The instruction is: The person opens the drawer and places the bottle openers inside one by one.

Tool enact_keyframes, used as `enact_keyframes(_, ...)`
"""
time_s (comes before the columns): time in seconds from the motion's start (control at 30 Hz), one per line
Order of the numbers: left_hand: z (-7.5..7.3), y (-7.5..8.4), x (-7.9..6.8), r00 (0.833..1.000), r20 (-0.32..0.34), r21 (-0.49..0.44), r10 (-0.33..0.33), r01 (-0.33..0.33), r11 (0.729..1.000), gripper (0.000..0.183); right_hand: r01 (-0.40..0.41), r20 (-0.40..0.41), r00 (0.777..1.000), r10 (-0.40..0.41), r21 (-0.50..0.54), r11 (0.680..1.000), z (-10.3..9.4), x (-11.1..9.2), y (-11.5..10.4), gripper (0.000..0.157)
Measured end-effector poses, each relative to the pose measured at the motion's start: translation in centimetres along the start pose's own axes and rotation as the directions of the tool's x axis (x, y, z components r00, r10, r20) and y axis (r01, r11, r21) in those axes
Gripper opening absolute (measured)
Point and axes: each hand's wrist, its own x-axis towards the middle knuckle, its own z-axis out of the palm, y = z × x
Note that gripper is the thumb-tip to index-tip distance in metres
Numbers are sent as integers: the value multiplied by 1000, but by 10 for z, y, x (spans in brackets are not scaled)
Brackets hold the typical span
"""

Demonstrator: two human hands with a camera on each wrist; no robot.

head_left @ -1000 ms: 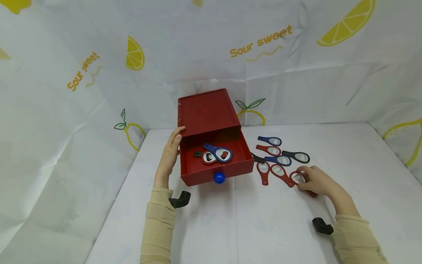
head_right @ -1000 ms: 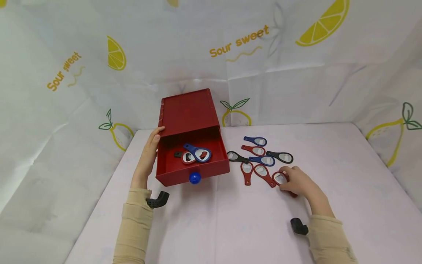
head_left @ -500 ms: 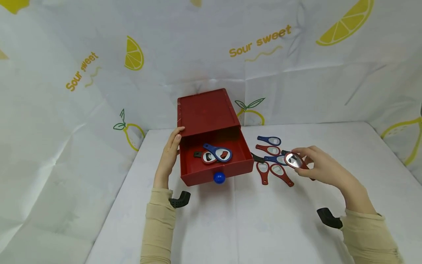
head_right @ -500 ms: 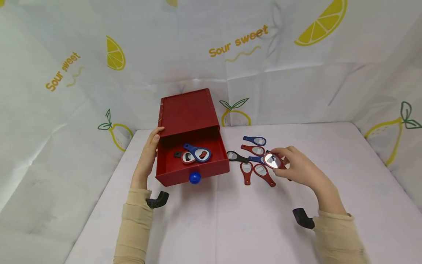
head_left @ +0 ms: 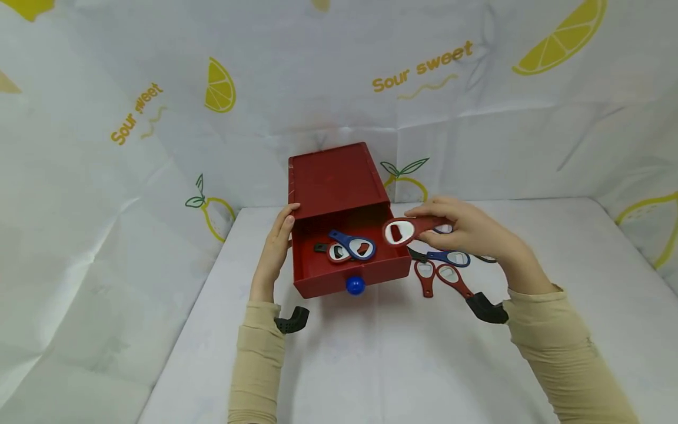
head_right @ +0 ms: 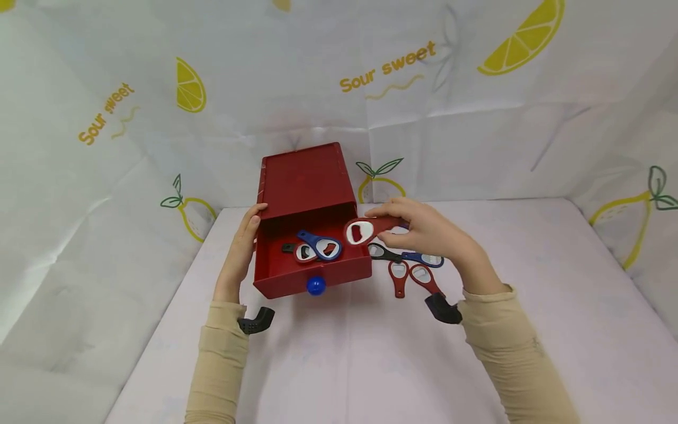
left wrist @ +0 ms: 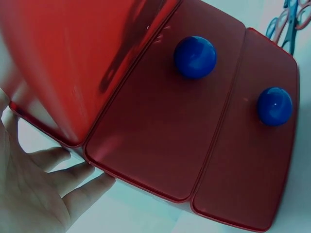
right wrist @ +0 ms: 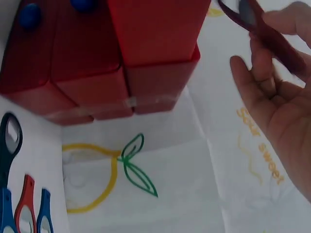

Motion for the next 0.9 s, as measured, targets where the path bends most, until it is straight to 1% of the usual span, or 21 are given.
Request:
enact_keyframes(0.1,0,0,0,1000,-1,1,0,0,1000,41,39,-2,999,-39,-1,999,8,16,-6,31)
enact_keyframes(0.2,0,0,0,1000,-3,8,-4,4,1000,40,36,0,999,-36,-15,999,18,29,-11,29)
enact_keyframes(0.27,-1,0,0,1000,-6,9,-6,6,1000,40,7,0,1000,-7,-12,1000,25,37,-14,30)
enact_keyframes(0.47,-1,0,1,1000,-12,15,-8,8,1000,40,-57,-39,997,60,79,995,45,58,-17,25)
enact_keyframes(0.57,-1,1,1,1000,-8,7,-13,13,1000,41,-121,-63,990,128,113,986,54,66,-19,23)
enact_keyframes(0.67,0,1,2,1000,-4,0,-16,16,1000,41,-194,-79,976,205,130,972,60,72,-20,22)
enact_keyframes(0.77,0,1,1,1000,-4,4,-16,16,1000,40,-239,-85,965,250,115,964,62,75,-22,21)
enact_keyframes(0.9,0,1,1,1000,-9,4,-15,15,1000,40,-254,-107,959,261,73,964,65,77,-26,18)
